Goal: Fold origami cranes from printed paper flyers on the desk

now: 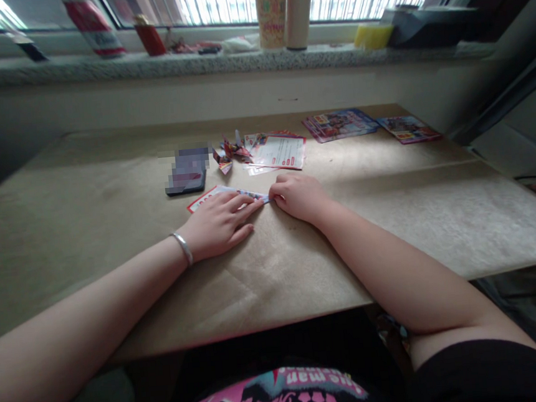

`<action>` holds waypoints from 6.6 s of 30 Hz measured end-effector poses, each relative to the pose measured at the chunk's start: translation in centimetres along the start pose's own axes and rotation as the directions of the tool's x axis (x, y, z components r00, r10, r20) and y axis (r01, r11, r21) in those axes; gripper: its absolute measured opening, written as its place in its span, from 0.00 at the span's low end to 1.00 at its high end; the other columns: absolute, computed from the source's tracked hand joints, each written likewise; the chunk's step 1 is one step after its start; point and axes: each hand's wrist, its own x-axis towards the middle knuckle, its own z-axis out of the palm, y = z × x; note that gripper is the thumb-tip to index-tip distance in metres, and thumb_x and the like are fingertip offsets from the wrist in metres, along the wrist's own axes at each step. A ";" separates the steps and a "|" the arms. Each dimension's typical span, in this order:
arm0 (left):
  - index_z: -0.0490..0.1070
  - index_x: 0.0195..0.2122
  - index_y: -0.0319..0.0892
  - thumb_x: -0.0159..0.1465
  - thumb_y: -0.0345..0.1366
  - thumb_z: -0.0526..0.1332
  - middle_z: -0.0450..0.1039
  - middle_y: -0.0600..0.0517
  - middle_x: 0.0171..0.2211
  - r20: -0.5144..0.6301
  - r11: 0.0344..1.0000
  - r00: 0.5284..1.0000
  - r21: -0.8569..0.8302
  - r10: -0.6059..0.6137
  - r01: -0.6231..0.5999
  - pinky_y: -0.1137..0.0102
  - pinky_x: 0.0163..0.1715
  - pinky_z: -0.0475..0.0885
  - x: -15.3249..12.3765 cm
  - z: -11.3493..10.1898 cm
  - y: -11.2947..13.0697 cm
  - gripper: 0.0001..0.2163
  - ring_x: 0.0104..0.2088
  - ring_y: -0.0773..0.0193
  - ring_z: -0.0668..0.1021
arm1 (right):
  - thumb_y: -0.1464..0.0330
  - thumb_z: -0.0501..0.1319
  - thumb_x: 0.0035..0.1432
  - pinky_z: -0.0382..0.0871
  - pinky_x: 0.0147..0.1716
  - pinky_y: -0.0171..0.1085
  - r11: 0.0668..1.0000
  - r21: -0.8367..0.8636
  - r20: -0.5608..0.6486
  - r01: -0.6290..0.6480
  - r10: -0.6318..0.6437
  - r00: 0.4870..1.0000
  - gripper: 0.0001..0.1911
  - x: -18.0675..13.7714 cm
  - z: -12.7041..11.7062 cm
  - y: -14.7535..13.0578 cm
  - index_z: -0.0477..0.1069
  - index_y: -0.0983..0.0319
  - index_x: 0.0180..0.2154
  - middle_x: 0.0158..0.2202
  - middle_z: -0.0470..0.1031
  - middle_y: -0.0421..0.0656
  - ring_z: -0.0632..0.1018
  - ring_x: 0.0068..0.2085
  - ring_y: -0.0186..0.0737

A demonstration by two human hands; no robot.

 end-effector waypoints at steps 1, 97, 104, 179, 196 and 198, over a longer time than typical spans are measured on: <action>0.60 0.64 0.42 0.69 0.45 0.50 0.68 0.44 0.55 -0.004 1.000 1.000 -0.007 0.004 -0.004 0.56 0.56 0.62 0.0 0.1 -0.1 0.24 0.54 0.51 0.68 | 0.70 0.57 0.59 0.61 0.33 0.36 1.000 0.004 0.001 -0.001 0.001 1.000 0.11 0.0 0.0 0.0 0.79 0.57 0.37 0.37 0.77 0.43 0.75 0.38 0.40; 0.70 0.56 0.43 0.69 0.34 0.51 0.74 0.46 0.53 -0.132 0.999 0.991 -0.049 0.007 -0.013 0.55 0.58 0.66 -0.5 0.6 -1.5 0.16 0.53 0.56 0.73 | 0.65 0.52 0.66 0.62 0.37 0.37 0.978 -0.039 0.084 0.203 -0.199 0.976 0.18 -0.5 -1.0 -1.4 0.77 0.57 0.50 0.39 0.76 0.48 0.73 0.38 0.40; 0.71 0.54 0.39 0.69 0.34 0.50 0.73 0.45 0.53 -0.143 0.995 0.988 -0.073 0.057 -0.068 0.59 0.52 0.71 -0.4 0.4 -0.5 0.17 0.51 0.55 0.75 | 0.67 0.54 0.64 0.64 0.39 0.37 0.976 0.023 0.091 0.217 -0.218 0.972 0.16 -0.4 -1.0 -1.5 0.78 0.58 0.47 0.40 0.77 0.47 0.73 0.39 0.40; 0.78 0.40 0.42 0.61 0.32 0.52 0.77 0.48 0.39 0.017 0.989 0.995 0.112 -0.097 0.095 0.62 0.42 0.71 -1.9 -1.7 -3.5 0.15 0.38 0.57 0.77 | 0.64 0.53 0.64 0.59 0.33 0.37 0.987 -0.048 0.047 0.155 -0.153 0.987 0.16 -0.5 -0.9 -1.7 0.79 0.55 0.44 0.36 0.75 0.46 0.73 0.36 0.40; 0.79 0.34 0.43 0.62 0.34 0.52 0.77 0.48 0.35 0.015 0.976 0.985 0.139 -0.170 0.166 0.64 0.35 0.71 -2.2 -2.1 -3.4 0.14 0.34 0.58 0.77 | 0.64 0.54 0.64 0.62 0.35 0.38 0.985 -0.036 0.013 0.168 -0.168 0.986 0.15 -0.5 -0.8 -1.3 0.79 0.54 0.44 0.39 0.78 0.44 0.74 0.38 0.40; 0.78 0.33 0.41 0.62 0.34 0.52 0.76 0.47 0.38 -0.010 0.974 0.981 0.112 -0.196 0.196 0.64 0.36 0.72 -2.2 -1.9 -3.5 0.13 0.35 0.58 0.78 | 0.64 0.54 0.64 0.62 0.35 0.38 0.986 -0.041 0.014 0.164 -0.163 0.986 0.15 -0.5 -0.8 -1.4 0.80 0.54 0.44 0.40 0.78 0.44 0.74 0.38 0.40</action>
